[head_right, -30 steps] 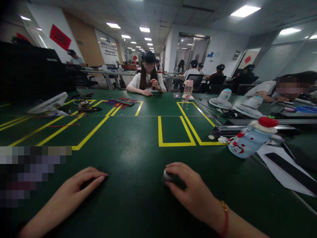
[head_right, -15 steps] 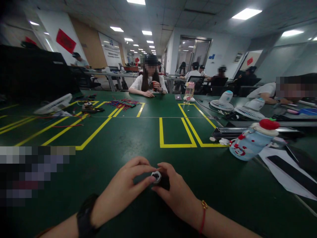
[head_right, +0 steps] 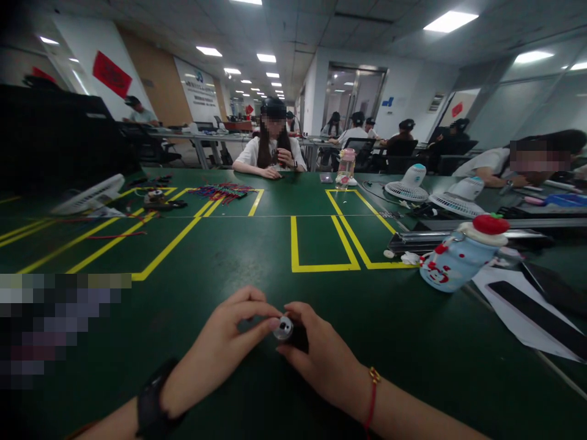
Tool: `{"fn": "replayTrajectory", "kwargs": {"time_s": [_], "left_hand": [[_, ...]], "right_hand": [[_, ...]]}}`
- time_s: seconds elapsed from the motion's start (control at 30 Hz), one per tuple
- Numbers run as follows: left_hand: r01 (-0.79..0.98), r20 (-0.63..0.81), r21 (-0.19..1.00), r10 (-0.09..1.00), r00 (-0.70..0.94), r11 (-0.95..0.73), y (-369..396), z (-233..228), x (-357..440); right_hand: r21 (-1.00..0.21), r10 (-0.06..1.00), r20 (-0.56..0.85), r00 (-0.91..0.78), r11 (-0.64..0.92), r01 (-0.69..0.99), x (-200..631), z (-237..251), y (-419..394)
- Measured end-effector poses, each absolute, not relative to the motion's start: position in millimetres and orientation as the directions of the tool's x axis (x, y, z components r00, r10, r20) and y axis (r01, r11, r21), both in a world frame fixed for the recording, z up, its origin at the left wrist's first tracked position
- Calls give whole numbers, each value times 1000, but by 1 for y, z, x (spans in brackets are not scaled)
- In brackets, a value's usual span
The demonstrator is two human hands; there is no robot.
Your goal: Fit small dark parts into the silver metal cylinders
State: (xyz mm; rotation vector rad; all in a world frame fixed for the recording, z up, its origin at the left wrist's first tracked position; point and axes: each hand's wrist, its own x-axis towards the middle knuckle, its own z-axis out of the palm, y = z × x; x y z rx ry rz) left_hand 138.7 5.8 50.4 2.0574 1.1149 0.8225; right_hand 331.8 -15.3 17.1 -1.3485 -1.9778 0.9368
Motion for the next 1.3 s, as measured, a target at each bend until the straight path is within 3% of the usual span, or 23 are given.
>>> {"fn": "replayTrajectory", "kwargs": {"time_s": [0.07,0.3,0.5,0.63,0.73,0.87,1.1,1.23,1.3], "left_hand": [[492,203,759,873,443,-426,7,46,130],[690,127,518,843,523,-506,8,20,112],[666,104,586,858,503,-461,9,17,109],[626,79,686,893,443,-371,11,16,82],[623,38,730,927,373,-281,10,13,54],[642,14,735,951,308,-218,9,7,31],[625,8,746,941,338,-230,10,3,28],[646,6,728,945,328,-229,9,4,24],[652,6,722,944,330,-233,10,6,24]], "right_hand": [[-795,935,80,-345,269,544,333,18,-15],[-728,927,98,-362,315,609,334,14,-16],[-704,910,91,-406,347,620,339,15,-18],[-635,972,139,-187,233,737,383,20,-15],[-550,982,181,46,62,833,443,11,-17],[-487,961,126,246,-156,859,517,-9,-28],[-430,950,219,222,-111,896,544,-19,-39],[-436,925,170,339,-238,868,557,-20,-41],[-414,903,214,373,-262,872,562,-16,-42]]}}
